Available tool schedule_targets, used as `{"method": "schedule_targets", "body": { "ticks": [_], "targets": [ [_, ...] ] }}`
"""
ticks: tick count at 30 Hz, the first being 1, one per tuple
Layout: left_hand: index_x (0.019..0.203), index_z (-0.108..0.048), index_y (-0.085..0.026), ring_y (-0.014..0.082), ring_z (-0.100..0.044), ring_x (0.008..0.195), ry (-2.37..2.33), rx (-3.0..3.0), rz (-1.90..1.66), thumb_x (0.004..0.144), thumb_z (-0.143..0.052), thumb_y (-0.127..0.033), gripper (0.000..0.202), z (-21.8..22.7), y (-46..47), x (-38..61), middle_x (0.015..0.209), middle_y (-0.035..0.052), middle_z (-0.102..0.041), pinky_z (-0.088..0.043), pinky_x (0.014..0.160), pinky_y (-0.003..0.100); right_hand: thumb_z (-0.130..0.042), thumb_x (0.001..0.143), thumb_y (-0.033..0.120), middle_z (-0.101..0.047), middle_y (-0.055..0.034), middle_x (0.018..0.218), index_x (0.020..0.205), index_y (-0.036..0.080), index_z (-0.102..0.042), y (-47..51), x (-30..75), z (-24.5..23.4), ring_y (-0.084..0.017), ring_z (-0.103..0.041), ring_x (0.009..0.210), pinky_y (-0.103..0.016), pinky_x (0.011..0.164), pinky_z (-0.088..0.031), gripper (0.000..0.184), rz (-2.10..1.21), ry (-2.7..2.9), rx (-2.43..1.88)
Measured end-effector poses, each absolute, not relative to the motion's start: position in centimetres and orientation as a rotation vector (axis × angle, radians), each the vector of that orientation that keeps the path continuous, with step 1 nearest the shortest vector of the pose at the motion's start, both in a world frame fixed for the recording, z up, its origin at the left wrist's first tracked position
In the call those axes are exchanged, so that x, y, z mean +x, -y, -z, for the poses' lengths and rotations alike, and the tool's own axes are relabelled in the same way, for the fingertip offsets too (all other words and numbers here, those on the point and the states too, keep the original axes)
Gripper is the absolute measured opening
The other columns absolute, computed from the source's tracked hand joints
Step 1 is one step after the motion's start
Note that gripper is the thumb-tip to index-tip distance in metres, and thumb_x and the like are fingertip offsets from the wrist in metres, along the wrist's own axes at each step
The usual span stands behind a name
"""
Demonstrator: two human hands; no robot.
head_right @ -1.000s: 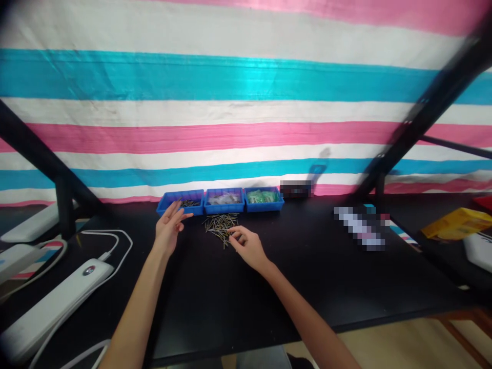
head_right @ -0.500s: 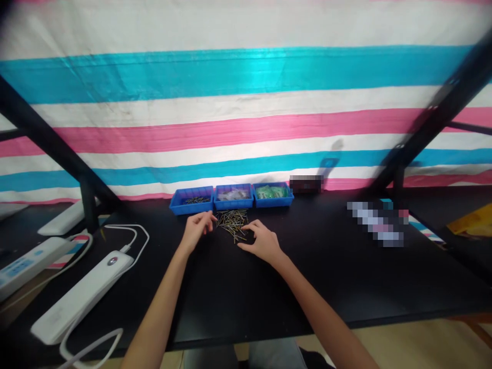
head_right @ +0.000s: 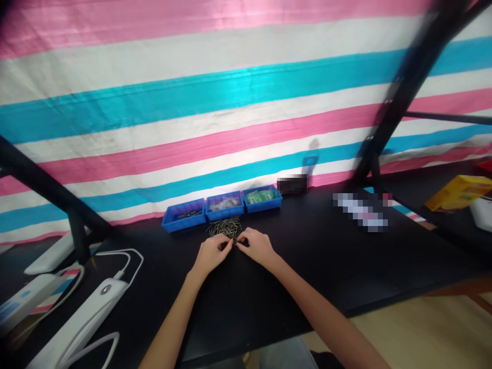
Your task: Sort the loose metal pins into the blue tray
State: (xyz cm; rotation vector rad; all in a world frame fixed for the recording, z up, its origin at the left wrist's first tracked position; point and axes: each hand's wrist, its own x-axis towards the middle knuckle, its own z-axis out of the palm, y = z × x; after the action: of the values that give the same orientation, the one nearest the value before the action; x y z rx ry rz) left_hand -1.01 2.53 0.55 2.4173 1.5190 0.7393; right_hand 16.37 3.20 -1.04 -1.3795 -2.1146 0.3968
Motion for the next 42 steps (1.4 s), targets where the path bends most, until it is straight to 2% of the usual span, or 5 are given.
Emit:
{"method": "schedule_targets", "body": {
  "ticks": [7,15,26,35,42],
  "targets": [
    [0.077,-0.063,-0.022,0.0109,-0.055,0.062,-1.482,2.384,-0.758,0.085,-0.041,-0.032,0.025,-0.4,-2.7,-1.1,0.08,-0.0008,-0.063,-0.035,0.054,0.019,-0.058,0.078,0.024,-0.061,0.0037,0.078,0.086,0.024,-0.063,-3.2,16.5,0.5,-0.008,-0.052,0.06,-0.02,0.053,-0.031,0.01,-0.39,1.989,-1.375],
    [0.093,-0.06,-0.025,0.0092,-0.05,0.05,-1.551,2.218,-0.81,0.076,-0.052,-0.035,0.022,0.4,-3.2,-1.1,0.079,-0.0034,-0.065,-0.037,0.049,0.02,-0.056,0.08,0.023,-0.06,0.0039,0.077,0.087,0.025,-0.065,-2.4,16.3,-0.7,-0.008,-0.05,0.06,-0.019,0.054,-0.032,0.011,-0.43,1.966,-1.264],
    [0.094,-0.065,-0.022,0.0091,-0.047,0.048,-1.475,2.182,-1.174,0.077,-0.055,-0.032,0.022,1.0,-3.2,-0.9,0.071,-0.0009,-0.064,-0.041,0.052,0.02,-0.053,0.083,0.027,-0.06,0.0024,0.081,0.093,0.026,-0.066,-1.9,16.0,-1.0,-0.009,-0.052,0.065,-0.019,0.058,-0.034,0.015,-0.454,1.981,-1.132],
    [0.078,-0.068,-0.019,0.0122,-0.056,0.059,-1.391,2.034,-1.336,0.077,-0.058,-0.033,0.017,0.3,-2.5,-0.2,0.072,0.0017,-0.065,-0.045,0.058,0.022,-0.057,0.081,0.028,-0.063,0.0008,0.084,0.102,0.023,-0.061,-2.6,15.8,-0.6,-0.009,-0.053,0.06,-0.02,0.058,-0.042,0.022,-0.74,1.674,-1.074],
    [0.082,-0.07,-0.017,0.0109,-0.053,0.051,-1.429,1.623,-1.425,0.071,-0.064,-0.035,0.023,-0.2,-2.2,0.8,0.063,0.0001,-0.063,-0.043,0.05,0.021,-0.062,0.075,0.027,-0.062,-0.0007,0.084,0.088,0.02,-0.064,-2.5,15.5,0.0,-0.01,-0.053,0.061,-0.021,0.058,-0.043,0.015,-0.794,1.74,-1.069]
  ]
}}
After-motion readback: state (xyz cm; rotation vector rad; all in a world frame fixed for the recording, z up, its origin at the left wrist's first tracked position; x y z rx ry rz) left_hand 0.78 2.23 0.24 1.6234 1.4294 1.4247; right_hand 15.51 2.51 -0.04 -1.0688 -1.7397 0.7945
